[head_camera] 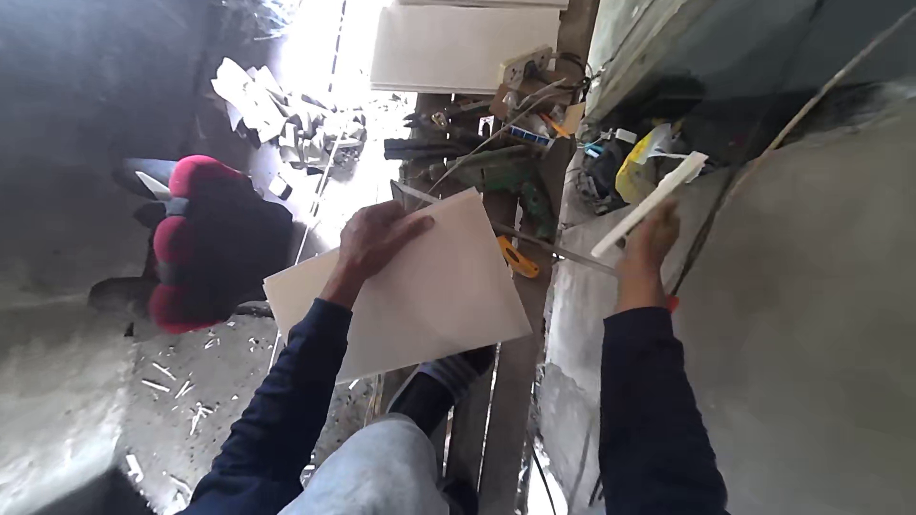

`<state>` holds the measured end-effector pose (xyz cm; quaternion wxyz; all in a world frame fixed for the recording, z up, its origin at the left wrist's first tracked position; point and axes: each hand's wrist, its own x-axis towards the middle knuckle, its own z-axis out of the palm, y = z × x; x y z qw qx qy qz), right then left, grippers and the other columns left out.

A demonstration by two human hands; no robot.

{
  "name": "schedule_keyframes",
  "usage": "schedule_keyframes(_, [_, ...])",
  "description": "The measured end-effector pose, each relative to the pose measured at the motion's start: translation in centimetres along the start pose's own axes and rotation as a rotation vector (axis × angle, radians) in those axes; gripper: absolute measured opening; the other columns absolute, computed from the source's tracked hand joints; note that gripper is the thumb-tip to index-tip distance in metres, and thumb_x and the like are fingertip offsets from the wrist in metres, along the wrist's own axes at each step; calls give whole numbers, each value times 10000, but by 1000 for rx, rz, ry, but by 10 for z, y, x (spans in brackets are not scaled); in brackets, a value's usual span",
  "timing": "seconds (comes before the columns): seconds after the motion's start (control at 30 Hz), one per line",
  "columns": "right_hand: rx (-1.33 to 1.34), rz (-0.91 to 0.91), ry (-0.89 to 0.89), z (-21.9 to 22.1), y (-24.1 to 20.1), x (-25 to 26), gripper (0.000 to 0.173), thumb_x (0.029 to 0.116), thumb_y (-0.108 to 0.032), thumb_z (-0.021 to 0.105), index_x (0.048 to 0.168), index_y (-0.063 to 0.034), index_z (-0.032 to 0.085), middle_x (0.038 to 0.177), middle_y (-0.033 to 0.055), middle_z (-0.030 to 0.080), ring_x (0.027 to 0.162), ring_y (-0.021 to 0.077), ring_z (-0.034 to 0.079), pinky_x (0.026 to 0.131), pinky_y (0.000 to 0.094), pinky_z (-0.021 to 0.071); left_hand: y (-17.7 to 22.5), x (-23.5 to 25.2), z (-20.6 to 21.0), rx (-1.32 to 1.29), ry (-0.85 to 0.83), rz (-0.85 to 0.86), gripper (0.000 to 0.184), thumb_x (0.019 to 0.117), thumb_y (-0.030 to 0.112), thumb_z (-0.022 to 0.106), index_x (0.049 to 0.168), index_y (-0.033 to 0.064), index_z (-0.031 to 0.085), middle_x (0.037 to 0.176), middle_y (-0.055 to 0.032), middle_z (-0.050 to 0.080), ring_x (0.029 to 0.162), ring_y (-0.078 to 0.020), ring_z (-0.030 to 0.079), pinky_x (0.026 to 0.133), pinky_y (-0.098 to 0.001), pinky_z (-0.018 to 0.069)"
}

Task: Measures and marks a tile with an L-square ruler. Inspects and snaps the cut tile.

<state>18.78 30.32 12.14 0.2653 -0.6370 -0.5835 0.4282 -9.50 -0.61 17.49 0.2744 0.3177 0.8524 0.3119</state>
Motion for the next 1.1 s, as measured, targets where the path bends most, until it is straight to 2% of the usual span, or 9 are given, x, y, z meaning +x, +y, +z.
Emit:
schedule_keyframes(0.1, [-319, -247, -40, -13, -18, 7, 733, 1038, -406, 540, 1560, 47, 295, 1532, 333, 377, 1435, 440, 390, 1185, 544, 338, 2, 4, 1, 37, 45, -23, 551, 861, 688, 657, 872, 138, 685, 730, -47, 625, 699, -240, 617, 658, -560, 490])
schedule_keyframes(0.27, [59, -123, -611, -1, -73, -30, 411, 1099, -343, 442, 1351, -54, 590, 1125, 98, 722, 969, 217, 732, 832, 419, 627, 5, 11, 2, 49, 89, -14, 562, 862, 684, 663, 890, 123, 685, 748, -59, 630, 713, -244, 617, 676, -561, 489])
schedule_keyframes(0.43, [-33, -349, -698, 32, -121, -98, 496, 1075, -396, 490, 1421, -44, 538, 1138, 125, 709, 980, 200, 714, 861, 424, 611, 63, 11, 1, 129, 174, -16, 554, 871, 637, 687, 923, 86, 690, 767, -95, 642, 726, -288, 616, 680, -595, 467])
schedule_keyframes(0.5, [-210, -422, -674, 20, -142, -117, 483, 1051, -477, 514, 1240, -45, 621, 956, 142, 690, 860, 281, 699, 756, 526, 579, 104, 12, -15, 131, 209, 12, 543, 874, 607, 706, 959, 71, 702, 814, -117, 673, 761, -296, 640, 706, -598, 482])
schedule_keyframes(0.63, [-339, -307, -710, -64, -193, -124, 491, 1053, -555, 437, 1062, -88, 591, 694, 102, 568, 591, 279, 596, 520, 500, 505, 183, 7, -82, 54, 309, 181, 441, 917, 497, 729, 933, 63, 652, 776, -73, 634, 653, -172, 593, 625, -415, 507])
schedule_keyframes(0.8, [-324, -305, -740, -187, -273, -146, 473, 940, -511, 676, 1091, -66, 735, 1028, 88, 719, 977, 212, 684, 887, 475, 565, 304, -31, -151, -37, 207, 273, 442, 880, 423, 763, 944, -5, 678, 783, -87, 664, 678, -146, 619, 652, -390, 539])
schedule_keyframes(0.93, [-152, -182, -679, -291, -350, -197, 273, 888, -334, 779, 996, -84, 760, 867, -30, 753, 811, 11, 700, 783, 265, 601, 396, -65, -178, -205, -55, 405, 432, 874, 511, 740, 994, 96, 739, 936, 1, 732, 888, -70, 672, 832, -330, 560])
schedule_keyframes(1.0, [-126, -223, -572, -339, -367, -222, 242, 907, -308, 771, 990, -81, 764, 884, -45, 760, 831, -15, 702, 799, 220, 606, 448, -82, -239, -288, -125, 448, 523, 860, 500, 775, 1213, 124, 689, 1194, -2, 705, 1124, -97, 636, 993, -357, 522])
schedule_keyframes(1.1, [-216, -266, -448, -400, -386, -252, 267, 918, -341, 748, 976, -81, 767, 889, -39, 764, 834, -12, 708, 793, 223, 606, 456, -148, -343, -704, -114, 478, 409, 929, 293, 728, 1277, 93, 651, 1217, 46, 699, 1109, -16, 633, 940, -220, 506])
